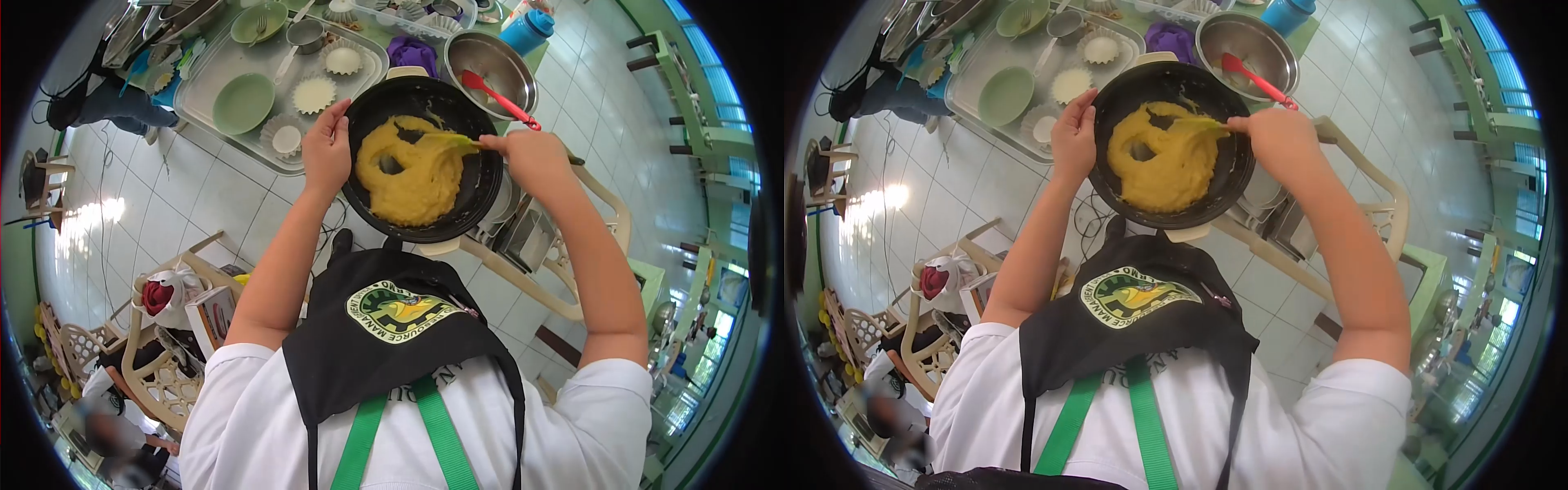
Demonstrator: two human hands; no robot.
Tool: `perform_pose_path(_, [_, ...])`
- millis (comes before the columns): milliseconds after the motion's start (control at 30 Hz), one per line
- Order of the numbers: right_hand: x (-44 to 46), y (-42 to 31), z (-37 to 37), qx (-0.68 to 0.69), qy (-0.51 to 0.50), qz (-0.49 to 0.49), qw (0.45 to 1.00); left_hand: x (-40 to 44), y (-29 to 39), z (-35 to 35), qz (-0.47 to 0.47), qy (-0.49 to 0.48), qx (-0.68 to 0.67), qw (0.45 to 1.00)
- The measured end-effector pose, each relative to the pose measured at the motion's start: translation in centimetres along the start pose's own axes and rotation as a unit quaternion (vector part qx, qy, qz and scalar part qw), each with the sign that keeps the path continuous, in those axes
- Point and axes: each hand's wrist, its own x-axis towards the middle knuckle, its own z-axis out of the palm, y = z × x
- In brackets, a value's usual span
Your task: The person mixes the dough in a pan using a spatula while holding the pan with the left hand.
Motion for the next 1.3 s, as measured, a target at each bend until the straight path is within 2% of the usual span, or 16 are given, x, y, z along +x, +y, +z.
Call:
perform_pose_path(100, [0.8,0.3,0.9,-0.02,-0.007,0.046,0.999,0.0,-0.1,0.2,0.016,0.002,-0.003,1.0])
perform_pose_path(233, [-2.6,-1.4,1.5,0.014,-0.115,0.073,0.991,-0.1,-0.3,0.5,0.001,0.014,-0.006,1.0])
perform_pose_path(333, [-4.0,-5.7,0.3,0.112,-0.227,0.091,0.963,-0.3,-0.4,0.6,0.02,0.018,-0.003,1.0])
perform_pose_path(433, [-2.5,-8.3,2.6,0.195,-0.239,0.097,0.946,-0.3,-0.1,0.6,0.01,0.019,-0.03,0.999])
perform_pose_path(500, [-0.6,-8.7,2.6,0.42,-0.268,0.128,0.857,-0.3,0.1,0.4,-0.01,0.002,-0.014,1.0])
perform_pose_path(567, [1.1,-7.3,2.2,0.412,-0.225,0.124,0.874,-0.3,-0.1,0.3,0.008,-0.004,-0.007,1.0])
perform_pose_path(633, [0.9,-7.0,-0.9,0.288,-0.117,0.115,0.944,-0.1,0.0,0.3,0.024,-0.007,-0.001,1.0])
perform_pose_path(700, [-0.6,-8.1,-4.7,0.146,-0.012,0.103,0.984,-0.2,0.4,0.2,0.011,-0.011,-0.013,1.0])
perform_pose_path(733, [-0.9,-9.0,-4.2,0.146,-0.014,0.106,0.984,-0.2,0.4,0.3,0.011,-0.014,-0.014,1.0])
perform_pose_path(800, [-1.2,-10.8,-1.4,0.028,0.088,0.097,0.991,-0.3,0.3,0.3,0.02,-0.002,-0.018,1.0])
perform_pose_path(900, [-1.9,-12.7,6.2,0.068,0.086,0.117,0.987,-0.2,0.0,0.4,0.022,-0.002,-0.011,1.0])
perform_pose_path(1000, [-4.8,-11.5,-0.6,0.054,-0.05,0.12,0.99,-0.3,0.3,0.2,0.022,-0.005,-0.013,1.0])
perform_pose_path(1033, [-5.6,-10.7,-2.2,0.073,-0.027,0.141,0.987,-0.3,0.5,0.3,0.025,-0.007,-0.016,1.0])
perform_pose_path(1133, [-4.7,-7.5,-0.9,0.173,0.025,0.244,0.954,-0.5,0.4,0.2,0.013,-0.012,-0.029,0.999])
perform_pose_path(1267, [-0.6,-5.3,3.6,0.18,0.015,0.29,0.94,-0.2,0.0,0.3,0.024,-0.011,-0.031,0.999])
perform_pose_path(1300, [0.5,-5.3,4.2,0.23,0.017,0.276,0.933,-0.3,0.0,0.4,0.025,-0.012,-0.031,0.999])
